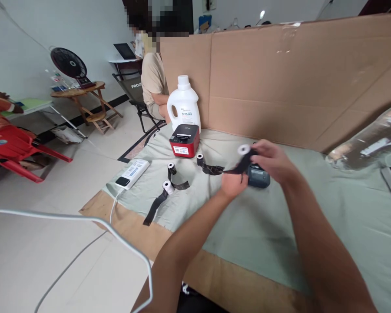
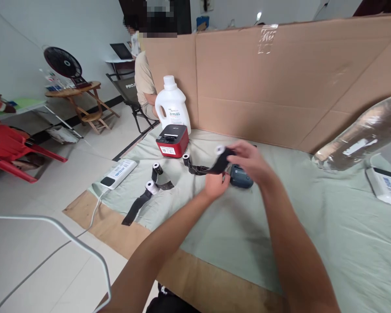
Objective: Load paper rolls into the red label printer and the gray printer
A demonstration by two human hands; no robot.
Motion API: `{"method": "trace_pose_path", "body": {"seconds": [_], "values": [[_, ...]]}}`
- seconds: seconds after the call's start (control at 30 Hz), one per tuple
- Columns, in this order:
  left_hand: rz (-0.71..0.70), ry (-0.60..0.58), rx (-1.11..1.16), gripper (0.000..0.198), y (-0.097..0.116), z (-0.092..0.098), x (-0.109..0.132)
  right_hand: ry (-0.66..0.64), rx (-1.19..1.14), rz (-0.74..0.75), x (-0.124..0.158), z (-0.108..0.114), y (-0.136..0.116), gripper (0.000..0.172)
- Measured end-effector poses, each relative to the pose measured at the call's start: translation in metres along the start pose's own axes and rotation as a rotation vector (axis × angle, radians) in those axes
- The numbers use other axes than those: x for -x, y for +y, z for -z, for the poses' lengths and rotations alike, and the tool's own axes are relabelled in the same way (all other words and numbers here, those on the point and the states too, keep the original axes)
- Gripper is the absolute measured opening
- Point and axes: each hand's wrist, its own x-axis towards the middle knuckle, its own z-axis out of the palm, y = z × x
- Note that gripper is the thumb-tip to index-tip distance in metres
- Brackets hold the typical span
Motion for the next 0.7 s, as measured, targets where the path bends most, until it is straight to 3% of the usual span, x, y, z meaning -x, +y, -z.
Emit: {"method": "trace_pose_path", "body": {"seconds": [0.1, 0.2, 0.3, 0.37, 0.47, 0.53, 0.63, 0.7], "values": [[0.012, 0.032, -0.017, 0.033, 0.001, 0.000, 0.002, 0.261, -0.106, -0.091, 0.039, 0.082, 0.019, 0.030], [0.009, 0.058, -0.005, 0.034, -0.002, -0.003, 0.003, 0.346, -0.030, -0.238, 0.055, 0.119, 0.045, 0.033], [-0.008, 0.115, -0.070, 0.031, -0.003, -0.001, 0.000, 0.321, 0.135, -0.307, 0.050, 0.115, 0.066, 0.036], [-0.026, 0.159, -0.142, 0.028, -0.002, 0.010, -0.006, 0.306, 0.307, -0.300, 0.043, 0.104, 0.074, 0.029], [0.000, 0.201, -0.207, 0.025, 0.001, 0.047, -0.019, 0.285, 0.537, -0.270, 0.035, 0.091, 0.080, 0.017], [0.090, 0.192, -0.240, 0.027, -0.001, 0.079, -0.028, 0.252, 0.629, -0.255, 0.034, 0.088, 0.083, 0.017], [0.221, 0.085, -0.381, 0.031, -0.014, 0.121, -0.038, 0.212, 0.713, -0.246, 0.036, 0.087, 0.090, 0.021], [0.288, 0.018, -0.498, 0.035, -0.028, 0.136, -0.042, 0.200, 0.758, -0.270, 0.036, 0.084, 0.094, 0.023]]}}
